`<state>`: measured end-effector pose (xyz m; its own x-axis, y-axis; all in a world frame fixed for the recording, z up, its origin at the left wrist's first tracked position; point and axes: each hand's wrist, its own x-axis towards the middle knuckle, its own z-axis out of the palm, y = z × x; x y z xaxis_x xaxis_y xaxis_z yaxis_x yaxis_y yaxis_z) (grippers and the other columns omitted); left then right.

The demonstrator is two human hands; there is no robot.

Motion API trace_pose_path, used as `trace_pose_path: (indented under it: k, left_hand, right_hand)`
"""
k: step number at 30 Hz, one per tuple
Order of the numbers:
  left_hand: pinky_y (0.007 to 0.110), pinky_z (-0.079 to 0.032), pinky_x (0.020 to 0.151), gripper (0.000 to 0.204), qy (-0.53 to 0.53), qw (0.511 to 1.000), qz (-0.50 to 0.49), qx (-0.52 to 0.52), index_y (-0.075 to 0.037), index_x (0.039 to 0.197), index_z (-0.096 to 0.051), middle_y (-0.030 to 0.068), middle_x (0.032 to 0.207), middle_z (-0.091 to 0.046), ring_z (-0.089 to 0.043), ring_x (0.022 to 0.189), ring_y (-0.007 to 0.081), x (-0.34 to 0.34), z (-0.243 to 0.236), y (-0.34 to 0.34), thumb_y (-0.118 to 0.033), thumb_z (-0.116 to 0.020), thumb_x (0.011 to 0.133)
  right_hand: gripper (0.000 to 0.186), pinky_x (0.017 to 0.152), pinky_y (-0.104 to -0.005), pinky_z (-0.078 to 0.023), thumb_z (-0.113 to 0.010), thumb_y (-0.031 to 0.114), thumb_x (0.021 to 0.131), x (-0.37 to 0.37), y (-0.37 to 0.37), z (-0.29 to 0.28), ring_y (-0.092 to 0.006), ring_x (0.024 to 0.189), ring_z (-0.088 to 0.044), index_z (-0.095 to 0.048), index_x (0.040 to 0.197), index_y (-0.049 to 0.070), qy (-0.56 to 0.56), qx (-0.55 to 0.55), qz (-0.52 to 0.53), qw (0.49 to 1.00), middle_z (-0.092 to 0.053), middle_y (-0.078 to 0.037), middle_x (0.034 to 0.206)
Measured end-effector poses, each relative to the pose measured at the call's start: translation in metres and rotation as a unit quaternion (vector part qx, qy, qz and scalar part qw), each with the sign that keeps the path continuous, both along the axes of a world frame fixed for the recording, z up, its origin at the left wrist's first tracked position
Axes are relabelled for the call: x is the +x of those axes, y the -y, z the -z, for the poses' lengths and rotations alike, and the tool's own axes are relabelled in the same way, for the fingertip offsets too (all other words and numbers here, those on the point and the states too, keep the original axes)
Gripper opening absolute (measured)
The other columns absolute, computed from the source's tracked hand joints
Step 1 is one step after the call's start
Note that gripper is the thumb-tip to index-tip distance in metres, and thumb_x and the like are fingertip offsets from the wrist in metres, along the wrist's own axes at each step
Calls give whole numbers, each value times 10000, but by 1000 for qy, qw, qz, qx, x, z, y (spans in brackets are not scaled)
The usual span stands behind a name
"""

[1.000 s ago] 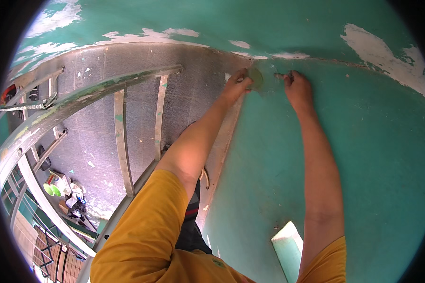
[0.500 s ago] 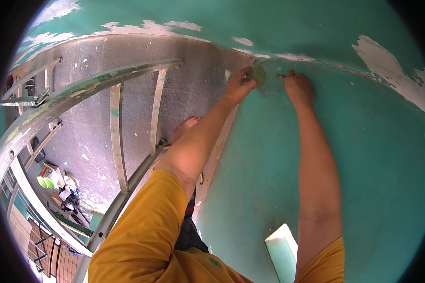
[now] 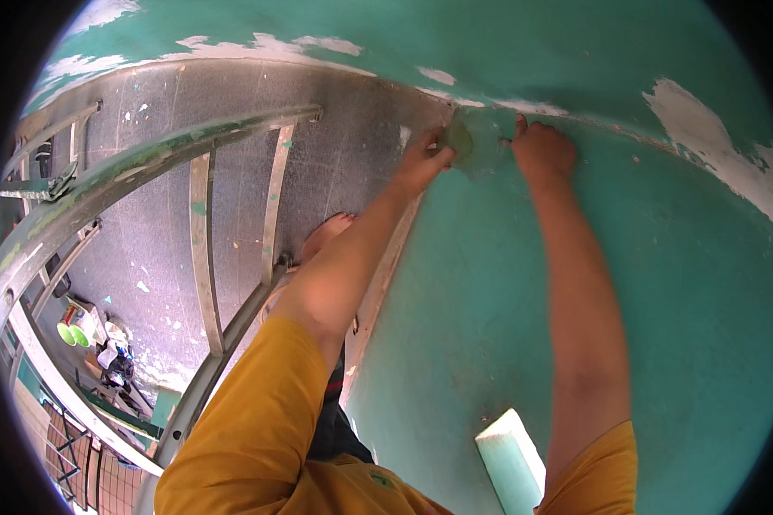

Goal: The person sits on the floor and mixes a white compound in a container using a putty knife and a small trowel. They then apply the compound to a small damaged area on a green wall using a circular tool and a trowel.

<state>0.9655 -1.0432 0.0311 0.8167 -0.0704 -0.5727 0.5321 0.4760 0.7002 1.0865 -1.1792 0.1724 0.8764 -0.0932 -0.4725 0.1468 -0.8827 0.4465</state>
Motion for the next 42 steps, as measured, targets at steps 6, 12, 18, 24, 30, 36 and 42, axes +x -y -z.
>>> trace_pose_path:
  k: [6, 12, 18, 24, 30, 36, 42]
  left_hand:
    - [336, -549, 898, 735, -1, 1000, 7, -7, 33, 1461, -390, 210, 1395, -497, -619, 1144, 280, -8, 6, 1, -259, -668, 846]
    - [365, -548, 964, 693, -7, 999, 18, -37, 31, 1467, -377, 217, 1442, -430, -537, 1254, 284, -12, 5, 7, -255, -638, 893]
    - [364, -554, 956, 716, 2, 999, 19, -45, 37, 1481, -355, 211, 1441, -434, -548, 1244, 273, -2, 9, 7, -254, -626, 885]
    - [350, -546, 943, 742, -23, 999, 14, -45, 10, 1480, -375, 209, 1439, -449, -579, 1199, 273, -3, 9, -3, -278, -644, 851]
    - [336, -537, 910, 795, -37, 999, -8, 1, -14, 1465, -419, 223, 1423, -478, -660, 1070, 276, -2, 19, 1, -345, -693, 795]
    - [328, -559, 892, 799, -31, 999, 6, -22, -14, 1459, -422, 228, 1420, -475, -642, 1111, 288, 8, 5, 11, -345, -705, 790]
    - [324, -561, 884, 781, -17, 1000, -4, -24, -1, 1444, -431, 223, 1392, -490, -634, 1119, 283, 12, 7, 11, -322, -709, 789]
  right_hand:
    - [591, 748, -429, -550, -358, 560, 1008, -11, -5, 11, -293, 874, -706, -744, 916, 122, 18, -35, 14, 999, -729, -103, 928]
    - [558, 682, -443, -554, -403, 501, 1012, -11, 21, 28, -324, 753, -701, -736, 824, 95, 103, 30, -94, 990, -724, -119, 867]
    - [550, 635, -410, -550, -405, 449, 1032, 0, 47, 33, -304, 686, -673, -658, 711, 81, 112, 120, -347, 923, -681, -104, 787]
    - [435, 706, -454, -546, -410, 410, 1040, -3, 33, 5, -315, 838, -670, -636, 908, 62, -2, 97, -276, 956, -670, -121, 957]
    - [308, 856, -517, -497, -419, 331, 1045, 4, 18, -25, -393, 999, -610, -491, 1112, 40, -179, 61, -173, 967, -613, -180, 1113]
    - [295, 855, -523, -498, -425, 317, 1044, -1, 32, -22, -394, 1004, -609, -490, 1111, 37, -144, 86, -190, 967, -612, -171, 1110]
    - [275, 850, -509, -508, -434, 288, 1043, -4, 33, -21, -390, 1007, -612, -501, 1161, 49, -121, 100, -215, 964, -611, -164, 1126]
